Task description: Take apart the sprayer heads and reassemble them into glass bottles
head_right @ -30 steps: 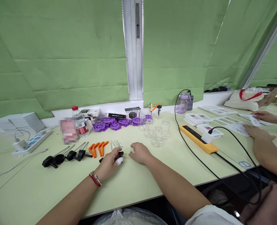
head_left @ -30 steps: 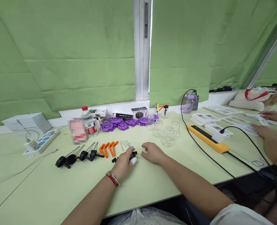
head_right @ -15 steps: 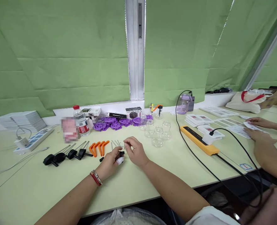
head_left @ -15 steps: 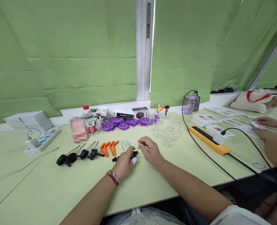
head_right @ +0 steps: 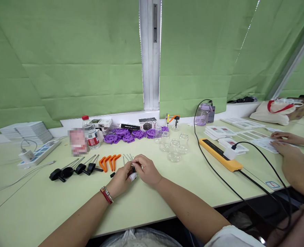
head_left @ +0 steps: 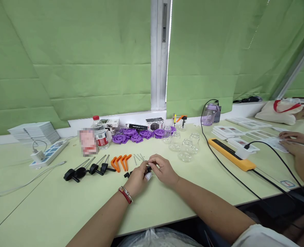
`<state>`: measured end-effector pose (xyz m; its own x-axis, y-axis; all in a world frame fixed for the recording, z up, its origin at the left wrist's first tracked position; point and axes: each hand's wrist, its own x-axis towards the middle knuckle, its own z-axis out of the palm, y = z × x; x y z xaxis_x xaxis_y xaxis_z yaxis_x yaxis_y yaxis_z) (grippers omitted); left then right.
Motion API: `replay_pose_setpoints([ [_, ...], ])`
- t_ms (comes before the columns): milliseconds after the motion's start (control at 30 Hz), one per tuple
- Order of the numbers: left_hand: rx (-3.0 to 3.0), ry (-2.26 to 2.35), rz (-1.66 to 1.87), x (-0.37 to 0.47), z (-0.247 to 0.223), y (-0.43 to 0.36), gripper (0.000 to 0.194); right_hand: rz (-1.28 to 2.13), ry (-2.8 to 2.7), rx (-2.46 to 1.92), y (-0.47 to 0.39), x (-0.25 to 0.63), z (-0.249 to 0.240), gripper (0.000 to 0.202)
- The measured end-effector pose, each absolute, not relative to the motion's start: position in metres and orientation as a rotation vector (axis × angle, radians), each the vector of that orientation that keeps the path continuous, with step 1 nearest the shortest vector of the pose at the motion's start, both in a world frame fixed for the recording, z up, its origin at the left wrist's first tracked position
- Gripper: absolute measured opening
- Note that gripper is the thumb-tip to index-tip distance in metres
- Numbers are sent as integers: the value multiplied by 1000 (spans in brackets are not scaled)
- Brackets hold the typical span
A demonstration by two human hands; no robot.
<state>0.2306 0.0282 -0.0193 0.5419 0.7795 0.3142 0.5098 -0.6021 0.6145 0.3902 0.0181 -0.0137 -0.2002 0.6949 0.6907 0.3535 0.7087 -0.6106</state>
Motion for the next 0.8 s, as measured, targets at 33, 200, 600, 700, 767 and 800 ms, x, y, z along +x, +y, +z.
replay_pose_setpoints([
  [33, 2315, 1042, 801, 231, -19, 28, 32, 384, -1832, -808, 17, 390, -13, 13],
  [200, 2274, 1021, 816, 231, -17, 27, 30, 382, -1905, -797, 16, 391, -13, 14],
  [600, 2299, 1043, 792, 226, -19, 30, 41, 509, -2026, -994, 20, 395, -20, 11],
  [700, 2473, 1189, 846, 210, -9, 36, 44, 564, -1972, -1065, 23, 397, -24, 9],
  [767, 2585, 1294, 880, 193, -1, 43, 43, 639, -1903, -1146, 27, 399, -28, 9],
  [800, 2629, 1342, 835, 185, 2, 46, 44, 677, -1870, -1191, 30, 400, -31, 9],
])
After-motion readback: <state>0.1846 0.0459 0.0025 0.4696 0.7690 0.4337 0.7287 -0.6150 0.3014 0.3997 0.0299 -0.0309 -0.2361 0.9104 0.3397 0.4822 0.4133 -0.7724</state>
